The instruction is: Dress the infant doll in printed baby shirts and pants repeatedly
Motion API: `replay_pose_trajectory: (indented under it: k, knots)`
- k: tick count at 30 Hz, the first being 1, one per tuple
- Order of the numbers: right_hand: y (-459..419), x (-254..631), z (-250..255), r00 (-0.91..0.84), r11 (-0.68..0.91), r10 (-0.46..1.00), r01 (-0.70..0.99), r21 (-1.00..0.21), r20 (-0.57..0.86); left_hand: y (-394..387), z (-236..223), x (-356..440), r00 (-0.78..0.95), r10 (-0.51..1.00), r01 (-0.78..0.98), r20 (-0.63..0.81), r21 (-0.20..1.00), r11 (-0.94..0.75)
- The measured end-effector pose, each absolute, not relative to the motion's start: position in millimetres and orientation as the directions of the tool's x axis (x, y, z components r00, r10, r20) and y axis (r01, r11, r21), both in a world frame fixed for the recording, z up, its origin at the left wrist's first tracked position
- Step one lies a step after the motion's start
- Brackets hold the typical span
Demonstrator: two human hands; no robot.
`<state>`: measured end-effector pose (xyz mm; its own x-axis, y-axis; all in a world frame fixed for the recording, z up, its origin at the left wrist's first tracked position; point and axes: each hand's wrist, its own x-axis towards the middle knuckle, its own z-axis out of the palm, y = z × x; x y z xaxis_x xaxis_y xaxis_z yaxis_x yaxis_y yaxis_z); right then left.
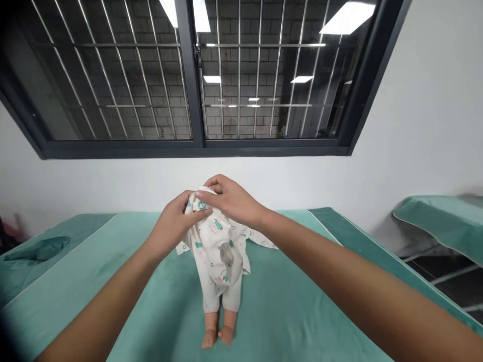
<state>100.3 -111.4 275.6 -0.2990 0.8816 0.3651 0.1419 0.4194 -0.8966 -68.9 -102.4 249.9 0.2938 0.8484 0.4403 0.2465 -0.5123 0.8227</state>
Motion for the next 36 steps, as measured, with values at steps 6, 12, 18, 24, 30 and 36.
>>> replay_pose_trajectory:
  k: [6, 12, 18, 24, 30, 36]
  knots:
    - [-113, 126, 255, -0.617, 0.325, 0.786, 0.443, -0.835, -0.021, -91, 238, -73, 0.22, 0.903, -0.074, 0.368, 0.93, -0.361]
    - [-125, 125, 229, -0.548, 0.376, 0.827, 0.365, -0.852, 0.13, -85, 235, -85, 0.402, 0.878, -0.272, 0.26, 0.949, -0.157]
    - [-122, 118, 217, -0.241, 0.262, 0.94, 0.045, -0.964, 0.244, -97, 241, -89, 0.657, 0.727, 0.064, 0.2, 0.946, -0.318]
    - [-125, 123, 222, -0.32, 0.292, 0.916, 0.12, -0.949, 0.242, -107, 250, -81, 0.623, 0.743, 0.085, 0.245, 0.923, -0.375]
    - [-129, 150, 239, -0.639, 0.29, 0.763, 0.467, -0.835, -0.092, -98, 240, -83, 0.461, 0.852, 0.1, 0.248, 0.939, -0.328]
    - [-127, 139, 227, -0.403, 0.314, 0.894, 0.255, -0.914, 0.195, -103, 222, -65, 0.716, 0.688, 0.224, 0.12, 0.894, -0.388]
